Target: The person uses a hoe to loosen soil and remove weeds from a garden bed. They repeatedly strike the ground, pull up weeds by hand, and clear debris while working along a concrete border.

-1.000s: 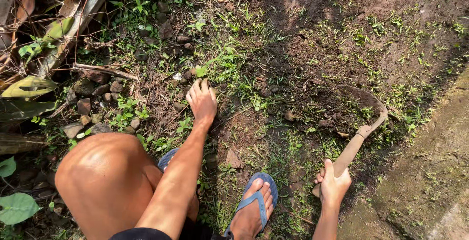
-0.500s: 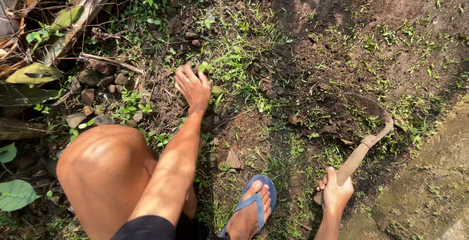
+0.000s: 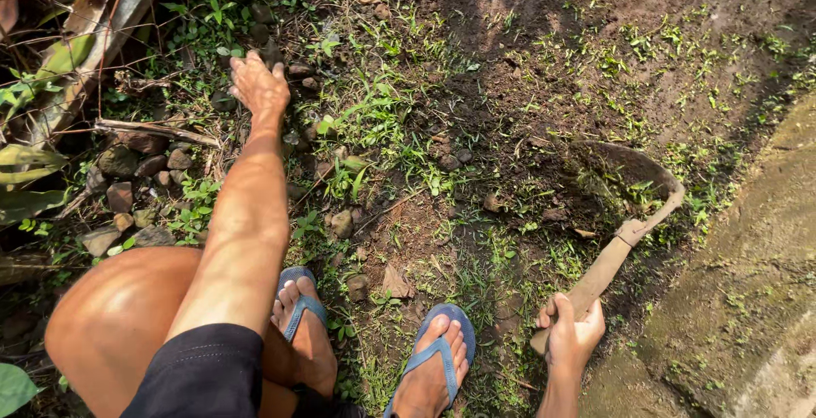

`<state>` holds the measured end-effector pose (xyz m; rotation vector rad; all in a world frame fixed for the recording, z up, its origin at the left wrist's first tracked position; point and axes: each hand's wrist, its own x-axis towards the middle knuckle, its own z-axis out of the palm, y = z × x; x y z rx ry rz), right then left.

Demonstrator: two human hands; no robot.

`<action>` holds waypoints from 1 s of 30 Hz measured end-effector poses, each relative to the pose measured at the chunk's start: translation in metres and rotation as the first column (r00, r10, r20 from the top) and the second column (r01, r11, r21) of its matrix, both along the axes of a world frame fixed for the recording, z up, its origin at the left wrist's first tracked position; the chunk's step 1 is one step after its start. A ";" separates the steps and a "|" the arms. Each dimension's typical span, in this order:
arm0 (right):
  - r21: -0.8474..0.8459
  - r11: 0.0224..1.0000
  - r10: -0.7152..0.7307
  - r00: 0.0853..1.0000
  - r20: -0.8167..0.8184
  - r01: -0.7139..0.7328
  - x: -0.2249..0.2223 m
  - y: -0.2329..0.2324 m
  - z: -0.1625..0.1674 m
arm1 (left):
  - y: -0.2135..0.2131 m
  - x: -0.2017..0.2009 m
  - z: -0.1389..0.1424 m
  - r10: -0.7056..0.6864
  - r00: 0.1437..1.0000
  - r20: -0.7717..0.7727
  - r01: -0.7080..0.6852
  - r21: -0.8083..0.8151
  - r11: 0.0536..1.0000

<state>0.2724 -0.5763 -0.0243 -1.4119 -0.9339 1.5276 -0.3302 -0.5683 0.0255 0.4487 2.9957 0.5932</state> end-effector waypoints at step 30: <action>0.163 0.974 0.096 0.935 0.341 -0.159 -0.016 -0.004 0.025 | 0.115 0.365 0.062 -0.948 0.298 -0.113 0.683 0.719 0.129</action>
